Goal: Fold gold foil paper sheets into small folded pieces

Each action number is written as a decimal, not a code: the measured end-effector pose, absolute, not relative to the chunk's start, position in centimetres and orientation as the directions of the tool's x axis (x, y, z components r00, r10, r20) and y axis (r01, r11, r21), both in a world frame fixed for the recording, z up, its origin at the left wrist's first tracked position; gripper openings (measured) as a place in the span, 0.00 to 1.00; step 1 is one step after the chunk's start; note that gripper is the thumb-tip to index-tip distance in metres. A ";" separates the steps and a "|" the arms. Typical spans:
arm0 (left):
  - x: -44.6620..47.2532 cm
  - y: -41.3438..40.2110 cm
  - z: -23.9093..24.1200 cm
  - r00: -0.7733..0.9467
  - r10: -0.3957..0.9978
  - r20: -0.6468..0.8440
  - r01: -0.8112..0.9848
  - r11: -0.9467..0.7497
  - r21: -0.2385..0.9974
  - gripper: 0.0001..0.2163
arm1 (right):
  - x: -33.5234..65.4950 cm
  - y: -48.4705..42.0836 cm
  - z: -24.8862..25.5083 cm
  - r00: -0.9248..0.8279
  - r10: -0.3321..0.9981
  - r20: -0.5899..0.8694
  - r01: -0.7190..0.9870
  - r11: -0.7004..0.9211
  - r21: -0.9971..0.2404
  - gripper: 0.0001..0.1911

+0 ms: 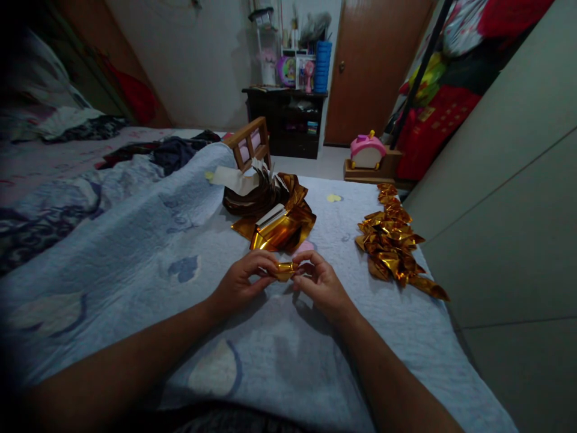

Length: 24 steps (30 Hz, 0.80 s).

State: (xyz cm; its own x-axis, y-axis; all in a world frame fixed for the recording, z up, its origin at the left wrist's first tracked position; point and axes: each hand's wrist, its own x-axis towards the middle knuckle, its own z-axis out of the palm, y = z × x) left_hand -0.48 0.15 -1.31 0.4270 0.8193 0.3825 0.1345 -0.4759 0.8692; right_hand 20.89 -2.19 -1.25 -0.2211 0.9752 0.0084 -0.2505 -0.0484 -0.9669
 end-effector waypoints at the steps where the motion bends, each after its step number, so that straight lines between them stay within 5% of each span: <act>1: -0.5 0.1 -1.2 0.438 0.792 0.426 0.171 -0.538 0.825 0.05 | 20.9 -2.2 -1.3 -0.231 0.973 0.001 -0.258 -0.060 -0.964 0.16; 11: -0.5 0.0 -1.8 0.508 0.666 0.546 0.317 -0.734 0.600 0.07 | 20.8 -2.2 -1.6 -0.148 0.987 -0.056 -0.197 -0.085 -0.977 0.14; 24: -0.4 -0.3 -1.2 0.480 0.692 0.539 0.321 -0.710 0.626 0.07 | 20.9 -2.2 -1.1 -0.100 0.995 -0.025 -0.075 -0.033 -0.997 0.13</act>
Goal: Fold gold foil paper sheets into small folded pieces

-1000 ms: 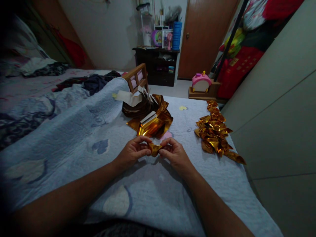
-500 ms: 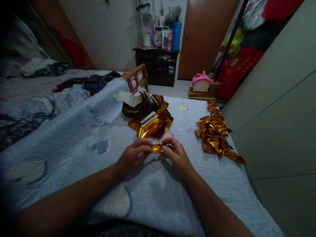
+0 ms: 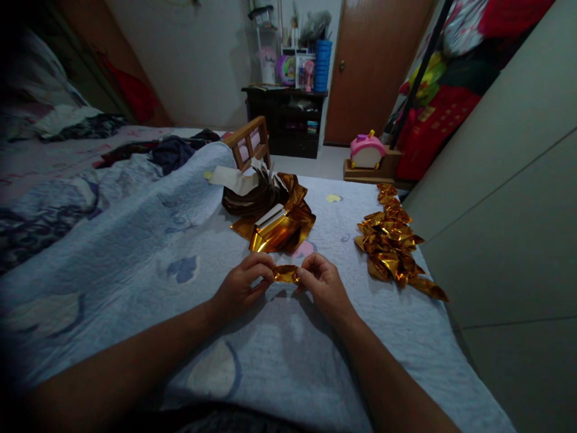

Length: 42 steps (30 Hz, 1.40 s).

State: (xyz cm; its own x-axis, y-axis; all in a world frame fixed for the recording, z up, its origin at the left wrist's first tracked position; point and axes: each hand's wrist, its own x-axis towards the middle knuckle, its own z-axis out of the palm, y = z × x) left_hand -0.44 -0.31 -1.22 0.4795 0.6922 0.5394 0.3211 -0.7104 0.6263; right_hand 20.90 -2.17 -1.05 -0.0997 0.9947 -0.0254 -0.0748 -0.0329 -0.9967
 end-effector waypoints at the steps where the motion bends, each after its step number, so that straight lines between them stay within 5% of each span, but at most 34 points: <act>1: -0.4 -0.3 -1.2 0.481 0.693 0.537 0.321 -0.709 0.628 0.07 | 20.9 -2.2 -1.1 -0.088 0.996 -0.026 -0.059 -0.032 -0.998 0.14; 11: -0.4 -0.3 -1.9 0.462 0.702 0.543 0.307 -0.700 0.645 0.11 | 22.5 -1.6 -0.1 0.192 0.979 0.072 0.189 0.035 -0.981 0.12; 18: -0.6 -0.3 -2.2 0.488 0.714 0.502 0.324 -0.682 0.656 0.13 | 25.5 -0.4 0.4 0.385 0.881 0.275 0.422 0.097 -0.901 0.06; 31: -0.6 -0.4 -1.9 0.549 0.720 0.424 0.332 -0.654 0.680 0.13 | 33.0 -0.4 3.5 0.604 0.536 0.590 0.781 -0.249 -0.573 0.07; 42: -0.7 -0.2 -2.1 0.566 0.722 0.397 0.357 -0.649 0.672 0.12 | 35.8 -0.4 3.0 0.598 0.579 0.553 0.800 -0.400 -0.447 0.11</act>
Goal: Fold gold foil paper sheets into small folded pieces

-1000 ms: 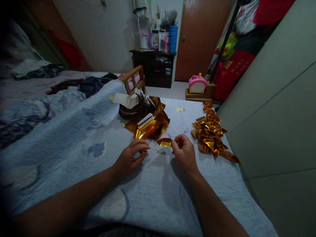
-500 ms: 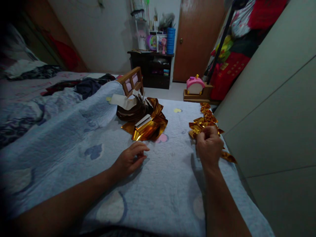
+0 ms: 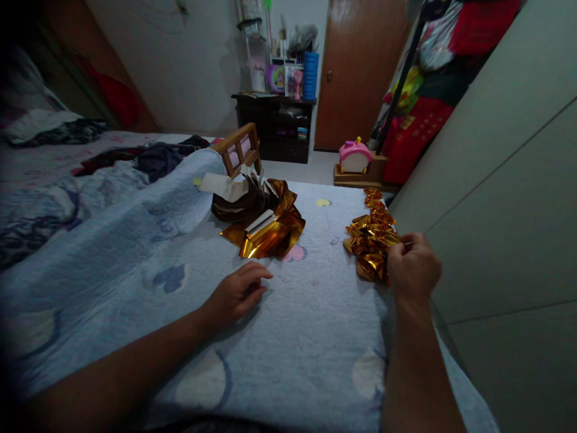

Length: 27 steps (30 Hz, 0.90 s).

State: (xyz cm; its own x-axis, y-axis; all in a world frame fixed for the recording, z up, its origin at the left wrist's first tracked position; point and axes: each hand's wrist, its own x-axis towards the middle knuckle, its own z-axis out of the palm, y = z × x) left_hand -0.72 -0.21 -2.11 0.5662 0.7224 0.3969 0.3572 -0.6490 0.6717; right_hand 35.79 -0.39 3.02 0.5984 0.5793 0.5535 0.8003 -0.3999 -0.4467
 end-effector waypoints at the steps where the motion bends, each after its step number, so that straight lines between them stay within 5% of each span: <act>1: -0.7 -0.2 -2.1 0.566 0.722 0.399 0.356 -0.650 0.671 0.12 | 35.9 -0.4 2.9 0.595 0.584 0.552 0.803 -0.401 -0.441 0.12; 13: -0.6 -0.3 -1.9 0.563 0.728 0.390 0.353 -0.639 0.683 0.11 | 36.0 0.0 2.3 0.491 0.533 0.689 0.871 -0.318 -0.375 0.12; 19: -0.5 -0.3 -1.7 0.543 0.739 0.399 0.367 -0.636 0.679 0.10 | 30.2 0.0 1.9 0.246 0.656 0.714 0.935 0.034 -0.353 0.07; 27: -0.7 0.3 -1.8 0.398 0.772 0.496 0.489 -0.636 0.597 0.09 | 25.1 0.0 -0.9 -0.140 0.822 0.553 0.851 0.385 -0.357 0.07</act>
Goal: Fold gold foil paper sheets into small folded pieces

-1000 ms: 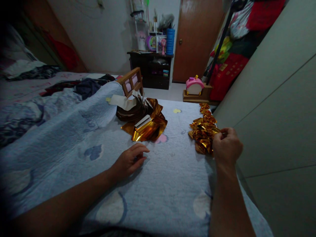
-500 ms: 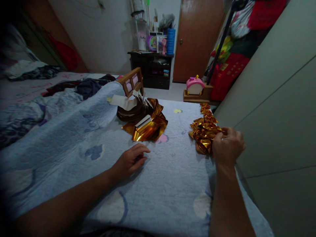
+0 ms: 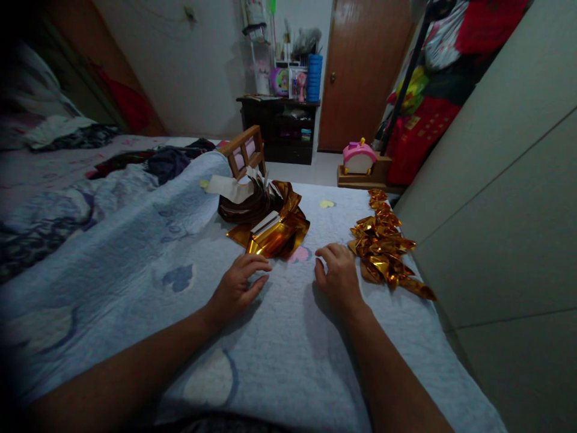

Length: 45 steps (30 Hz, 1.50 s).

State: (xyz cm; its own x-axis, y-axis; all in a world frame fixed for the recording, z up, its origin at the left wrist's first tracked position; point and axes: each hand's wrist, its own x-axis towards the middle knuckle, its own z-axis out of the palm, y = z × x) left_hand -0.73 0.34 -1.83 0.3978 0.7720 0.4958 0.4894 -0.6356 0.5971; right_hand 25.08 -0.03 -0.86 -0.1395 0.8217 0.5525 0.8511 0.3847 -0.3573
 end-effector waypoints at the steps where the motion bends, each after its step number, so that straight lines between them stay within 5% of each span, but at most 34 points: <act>1: -0.7 0.5 -1.8 0.379 0.773 0.509 0.512 -0.633 0.581 0.09 | 24.9 0.0 -1.1 -0.158 0.830 0.535 0.840 0.398 -0.369 0.08; 18: -0.5 1.9 -3.6 0.442 0.832 0.336 0.584 -0.551 0.597 0.23 | 23.2 -0.1 -2.5 -0.299 0.868 0.397 0.784 0.461 -0.417 0.09; 30: -1.5 3.3 -2.2 0.657 0.743 0.130 0.621 -0.630 0.466 0.27 | 23.4 -0.2 -2.6 -0.293 0.882 0.370 0.766 0.448 -0.461 0.07; 40: 1.0 6.3 -3.1 0.599 0.745 0.293 0.690 -0.666 0.282 0.25 | 23.5 -0.2 -2.6 -0.290 0.879 0.380 0.750 0.455 -0.480 0.07; 45: 1.8 6.1 -4.0 0.591 0.733 0.335 0.720 -0.668 0.190 0.13 | 23.5 -0.2 -2.6 -0.300 0.885 0.356 0.750 0.449 -0.485 0.06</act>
